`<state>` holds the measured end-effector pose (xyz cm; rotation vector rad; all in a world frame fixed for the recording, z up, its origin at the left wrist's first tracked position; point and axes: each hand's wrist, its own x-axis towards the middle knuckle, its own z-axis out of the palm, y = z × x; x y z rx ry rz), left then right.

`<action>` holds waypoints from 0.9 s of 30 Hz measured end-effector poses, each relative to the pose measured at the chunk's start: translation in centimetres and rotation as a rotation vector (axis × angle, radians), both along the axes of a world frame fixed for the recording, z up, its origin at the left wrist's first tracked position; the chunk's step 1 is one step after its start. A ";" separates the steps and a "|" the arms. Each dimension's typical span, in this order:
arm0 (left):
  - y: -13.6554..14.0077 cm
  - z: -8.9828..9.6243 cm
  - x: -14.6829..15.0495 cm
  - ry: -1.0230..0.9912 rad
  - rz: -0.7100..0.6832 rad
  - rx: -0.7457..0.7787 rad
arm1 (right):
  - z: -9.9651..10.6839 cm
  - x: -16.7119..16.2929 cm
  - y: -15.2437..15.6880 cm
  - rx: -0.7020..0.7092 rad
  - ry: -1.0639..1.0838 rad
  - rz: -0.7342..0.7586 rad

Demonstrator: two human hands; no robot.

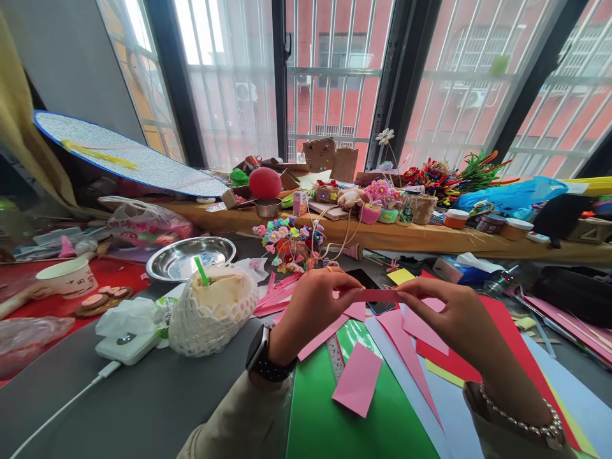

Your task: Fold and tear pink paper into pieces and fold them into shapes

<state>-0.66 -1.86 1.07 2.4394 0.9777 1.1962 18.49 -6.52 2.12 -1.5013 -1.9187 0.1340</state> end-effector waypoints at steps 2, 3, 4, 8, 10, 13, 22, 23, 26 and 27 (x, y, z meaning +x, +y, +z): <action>0.3 0.1 -0.3 0.002 0.016 0.021 | -0.1 0.4 0.1 0.022 -0.002 -0.025; 0.4 0.1 -0.5 0.012 0.023 0.026 | -0.2 0.6 0.2 0.028 -0.002 -0.032; 0.5 0.2 -0.7 0.025 0.038 0.030 | -0.2 0.8 0.3 0.030 -0.003 -0.041; 0.9 0.4 -1.5 0.067 0.229 0.047 | -0.5 1.5 0.6 0.042 -0.004 -0.097; 0.9 0.4 -1.6 0.061 0.308 0.073 | -0.5 1.5 0.6 0.052 -0.011 -0.104; 0.8 0.3 -1.2 0.042 0.285 0.136 | -0.4 0.8 0.5 0.047 -0.028 -0.056; 0.0 -0.5 0.3 0.269 0.070 0.112 | -0.5 -0.3 0.3 0.036 0.015 0.049; -0.1 -0.5 0.3 0.280 0.074 0.116 | -0.6 -0.3 0.4 0.034 0.013 0.054; -0.4 -0.3 0.3 0.291 0.070 0.128 | -0.7 -0.7 0.4 0.029 0.012 0.081; -0.5 -0.2 0.4 0.298 0.057 0.127 | -0.6 -0.9 0.3 0.022 0.021 0.093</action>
